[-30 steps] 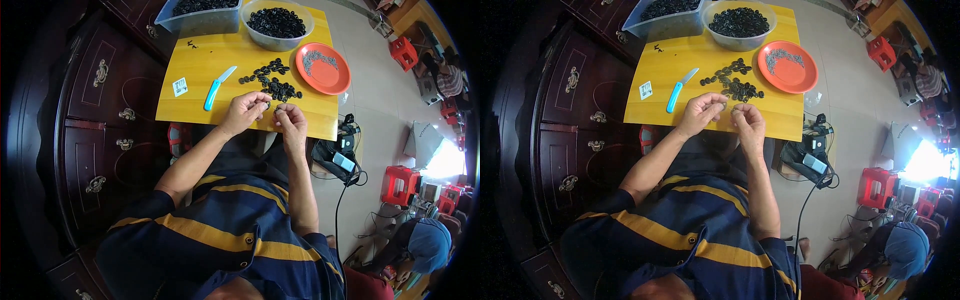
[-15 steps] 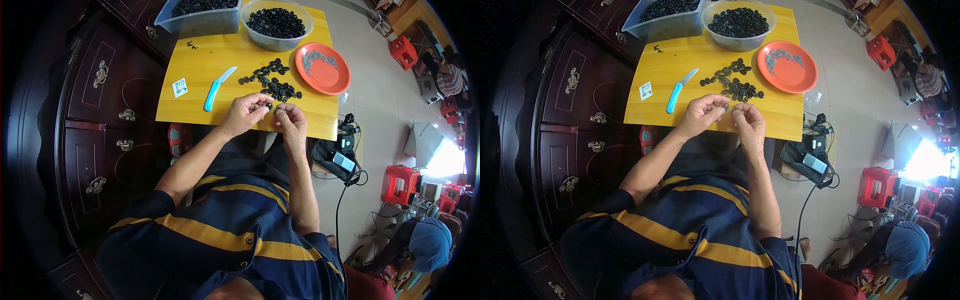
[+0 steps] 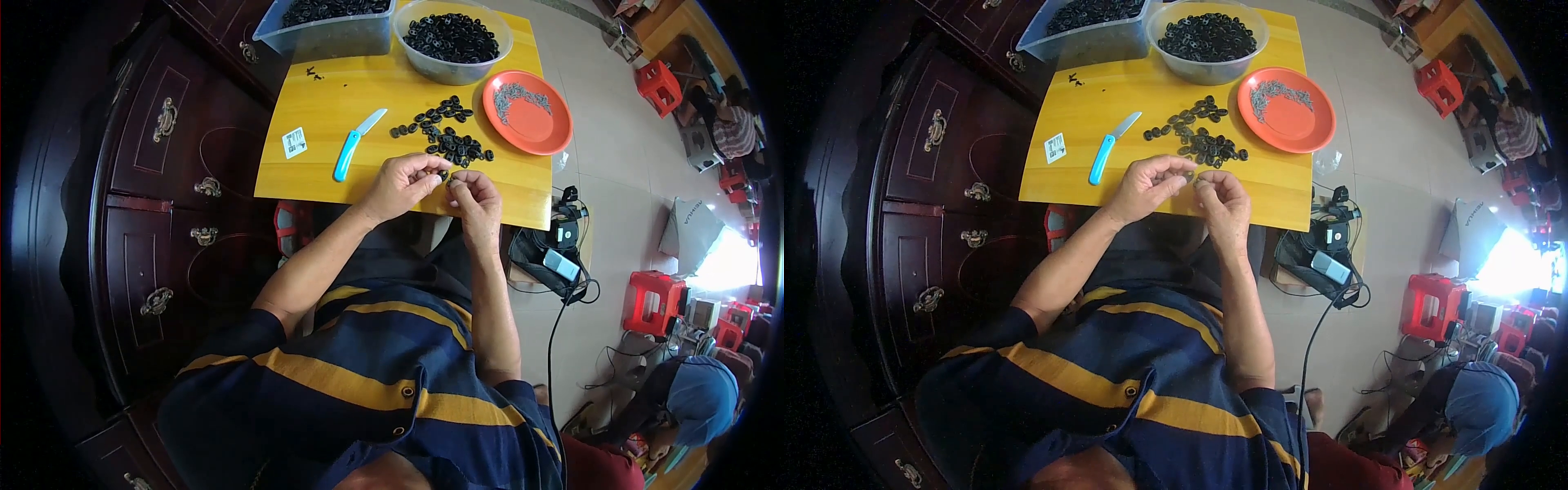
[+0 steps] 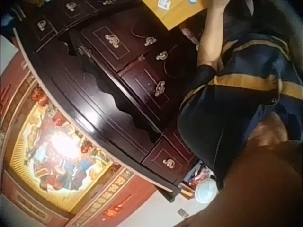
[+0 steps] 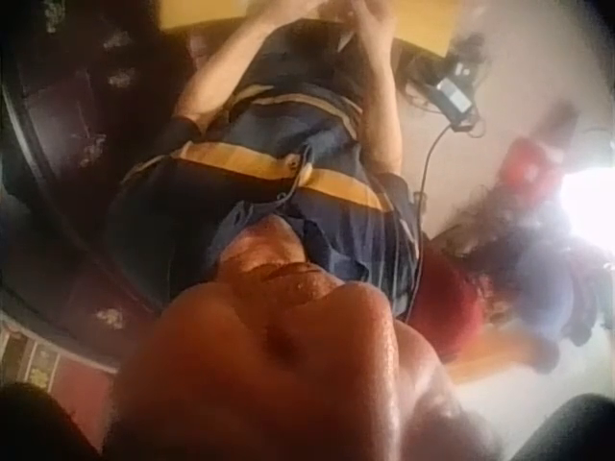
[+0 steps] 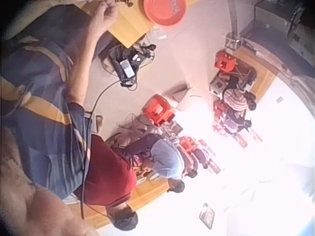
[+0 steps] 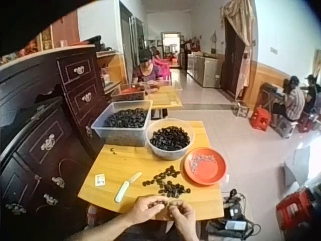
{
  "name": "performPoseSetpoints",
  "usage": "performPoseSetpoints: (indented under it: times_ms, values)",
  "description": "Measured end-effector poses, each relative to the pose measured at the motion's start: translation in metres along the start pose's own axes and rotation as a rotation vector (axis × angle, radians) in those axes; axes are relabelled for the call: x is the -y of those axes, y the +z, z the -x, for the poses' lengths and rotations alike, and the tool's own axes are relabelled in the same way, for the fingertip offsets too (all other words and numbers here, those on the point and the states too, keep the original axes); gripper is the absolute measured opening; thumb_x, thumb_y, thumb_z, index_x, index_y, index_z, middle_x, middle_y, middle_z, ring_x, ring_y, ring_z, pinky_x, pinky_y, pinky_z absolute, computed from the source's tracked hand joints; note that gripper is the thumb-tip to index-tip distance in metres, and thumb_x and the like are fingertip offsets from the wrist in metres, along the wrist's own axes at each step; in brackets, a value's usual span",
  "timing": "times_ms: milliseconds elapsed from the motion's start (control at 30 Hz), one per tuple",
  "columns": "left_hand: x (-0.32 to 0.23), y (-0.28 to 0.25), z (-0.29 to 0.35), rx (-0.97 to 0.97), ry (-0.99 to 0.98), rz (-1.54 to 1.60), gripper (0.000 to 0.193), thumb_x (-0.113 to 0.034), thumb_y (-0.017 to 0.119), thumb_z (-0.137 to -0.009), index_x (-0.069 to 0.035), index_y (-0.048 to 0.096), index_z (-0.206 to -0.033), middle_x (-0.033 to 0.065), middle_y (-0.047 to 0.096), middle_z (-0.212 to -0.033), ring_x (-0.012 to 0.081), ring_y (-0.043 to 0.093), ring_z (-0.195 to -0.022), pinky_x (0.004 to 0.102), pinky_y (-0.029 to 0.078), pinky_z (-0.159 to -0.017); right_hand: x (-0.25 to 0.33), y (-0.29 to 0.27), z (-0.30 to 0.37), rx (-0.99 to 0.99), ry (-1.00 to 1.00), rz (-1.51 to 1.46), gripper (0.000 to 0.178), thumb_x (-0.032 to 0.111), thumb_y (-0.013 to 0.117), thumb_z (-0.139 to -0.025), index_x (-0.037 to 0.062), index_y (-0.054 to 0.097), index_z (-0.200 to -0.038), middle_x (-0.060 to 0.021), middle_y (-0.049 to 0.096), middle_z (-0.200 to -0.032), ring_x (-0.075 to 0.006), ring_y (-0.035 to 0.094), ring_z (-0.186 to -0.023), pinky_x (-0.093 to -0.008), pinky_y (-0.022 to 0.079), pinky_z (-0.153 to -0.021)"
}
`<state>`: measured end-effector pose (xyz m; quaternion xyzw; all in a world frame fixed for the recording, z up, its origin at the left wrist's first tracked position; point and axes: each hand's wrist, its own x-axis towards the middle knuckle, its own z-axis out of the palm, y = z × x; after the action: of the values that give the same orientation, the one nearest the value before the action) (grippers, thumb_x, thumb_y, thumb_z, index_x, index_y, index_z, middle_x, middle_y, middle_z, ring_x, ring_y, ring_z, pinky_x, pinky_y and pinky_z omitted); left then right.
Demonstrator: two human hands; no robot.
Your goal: The person assembles small plastic clips by inserting components into each piece by hand, then gathers and sorts the plastic pieces into containers.
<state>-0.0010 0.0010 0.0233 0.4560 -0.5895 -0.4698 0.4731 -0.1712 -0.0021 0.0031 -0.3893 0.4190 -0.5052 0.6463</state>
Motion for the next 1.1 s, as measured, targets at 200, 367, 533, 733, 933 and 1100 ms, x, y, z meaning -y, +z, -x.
performPoseSetpoints:
  times_ms: [200, 367, 533, 733, 933, 1100]
  values:
    - [-0.001, -0.001, -0.001, 0.0, 0.029, -0.031, 0.024, 0.001, 0.061, -0.089, 0.0, 0.068, -0.111, -0.0029, 0.065, -0.08, 0.0014, 0.055, -0.067, 0.0192, 0.049, -0.064, 0.0, 0.0, 0.0, -0.004, 0.014, 0.014, 0.009, 0.005, 0.063, -0.091, 0.0014, 0.064, -0.099, 0.0006, 0.063, -0.083, -0.0057, 0.055, -0.07, -0.0207, 0.046, -0.064]
    - [-0.004, -0.005, -0.001, 0.085, -0.009, -0.12, 0.024, -0.002, 0.061, -0.091, -0.002, 0.068, -0.115, 0.0003, 0.068, -0.093, 0.0048, 0.059, -0.075, 0.0199, 0.05, -0.069, 0.001, 0.002, 0.002, 0.003, 0.015, 0.013, 0.01, 0.006, 0.064, -0.091, 0.0009, 0.064, -0.1, 0.0011, 0.064, -0.083, -0.0054, 0.055, -0.07, -0.0196, 0.044, -0.063]
    - [-0.005, -0.004, -0.001, 0.078, 0.022, -0.099, 0.025, -0.001, 0.061, -0.091, -0.002, 0.068, -0.114, 0.0012, 0.068, -0.094, 0.0057, 0.06, -0.077, 0.0198, 0.05, -0.07, 0.003, 0.003, 0.003, 0.013, 0.03, 0.008, 0.01, 0.006, 0.064, -0.092, 0.0013, 0.065, -0.1, 0.0011, 0.065, -0.084, -0.005, 0.054, -0.069, -0.019, 0.043, -0.062]
    - [-0.016, -0.008, -0.005, 0.125, 0.07, -0.152, 0.023, -0.001, 0.059, -0.091, -0.001, 0.069, -0.112, 0.005, 0.068, -0.098, 0.0099, 0.063, -0.085, 0.0229, 0.051, -0.076, 0.008, 0.004, 0.004, 0.034, 0.133, -0.05, 0.013, 0.011, 0.066, -0.094, 0.0026, 0.066, -0.103, 0.0009, 0.066, -0.087, -0.0055, 0.057, -0.072, -0.0189, 0.045, -0.065]
    - [-0.016, -0.011, -0.01, 0.183, 0.119, -0.208, 0.021, -0.001, 0.058, -0.091, 0.0, 0.069, -0.108, 0.0078, 0.068, -0.098, 0.0148, 0.065, -0.09, 0.0258, 0.051, -0.079, -0.001, -0.004, -0.001, 0.106, 0.197, -0.097, 0.017, 0.019, 0.064, -0.096, 0.0036, 0.066, -0.105, -0.001, 0.068, -0.09, -0.0083, 0.062, -0.076, -0.0216, 0.049, -0.07]
    - [-0.017, -0.011, -0.012, 0.205, 0.13, -0.23, 0.021, 0.0, 0.057, -0.09, 0.0, 0.07, -0.106, 0.0087, 0.068, -0.097, 0.0156, 0.065, -0.09, 0.0268, 0.051, -0.079, -0.003, -0.002, 0.0, 0.094, 0.207, -0.12, 0.017, 0.021, 0.062, -0.097, 0.005, 0.065, -0.103, -0.0015, 0.067, -0.087, -0.0088, 0.063, -0.073, -0.0229, 0.052, -0.067]
